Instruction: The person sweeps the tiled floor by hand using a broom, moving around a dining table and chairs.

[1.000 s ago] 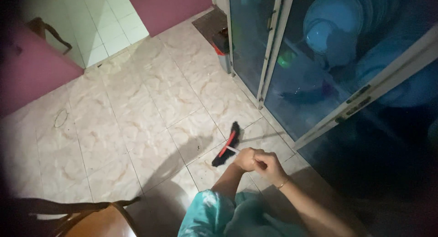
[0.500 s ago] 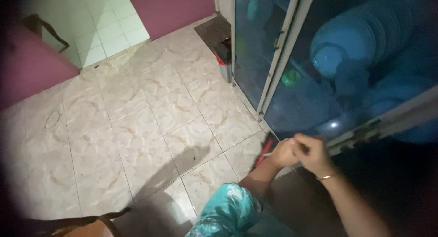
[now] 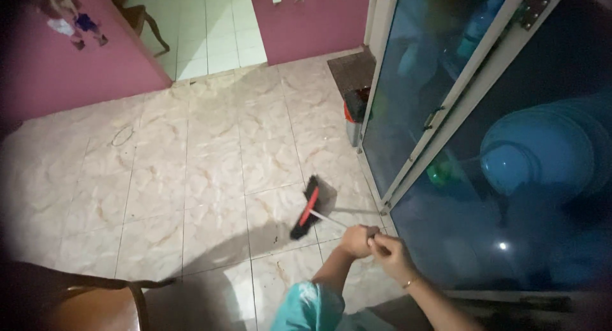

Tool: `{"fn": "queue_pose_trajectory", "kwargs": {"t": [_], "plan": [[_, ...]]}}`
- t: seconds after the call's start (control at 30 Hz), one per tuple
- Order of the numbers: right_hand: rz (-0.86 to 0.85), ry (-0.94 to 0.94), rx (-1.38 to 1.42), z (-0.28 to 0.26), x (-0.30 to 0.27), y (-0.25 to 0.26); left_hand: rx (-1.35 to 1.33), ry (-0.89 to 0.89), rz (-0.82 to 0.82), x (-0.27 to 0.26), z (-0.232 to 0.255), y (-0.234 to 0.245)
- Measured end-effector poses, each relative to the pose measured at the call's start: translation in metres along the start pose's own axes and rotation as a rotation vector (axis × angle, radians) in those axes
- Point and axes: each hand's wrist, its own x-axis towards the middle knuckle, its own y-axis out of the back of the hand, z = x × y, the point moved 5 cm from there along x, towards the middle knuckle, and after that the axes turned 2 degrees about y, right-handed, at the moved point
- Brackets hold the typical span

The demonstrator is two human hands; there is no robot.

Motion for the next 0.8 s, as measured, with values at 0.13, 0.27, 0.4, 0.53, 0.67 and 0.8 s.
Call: {"fn": "queue_pose_trajectory", "kwargs": {"t": [0.13, 0.27, 0.4, 0.53, 0.67, 0.8], "plan": [[0.118, 0.016, 0.174, -0.035, 0.055, 0.051, -0.066, -0.138, 0.203, 0.049, 0.016, 0.023], [0.077, 0.267, 0.126, -0.119, 0.124, 0.113, -0.049, -0.046, 0.228, 0.112, 0.021, 0.027], [-0.035, 0.313, -0.064, -0.154, 0.171, 0.111, -0.394, -0.217, 0.321, 0.146, 0.005, 0.029], [-0.35, 0.221, -0.053, -0.13, 0.212, 0.055, -0.788, -0.124, 0.378, 0.151, -0.056, 0.02], [-0.337, 0.298, -0.163, -0.113, 0.236, 0.021, -0.718, -0.253, 0.378, 0.143, -0.094, 0.054], [-0.181, 0.418, 0.164, -0.096, 0.264, 0.009, -0.45, -0.109, 0.225, 0.158, -0.113, 0.099]]}}
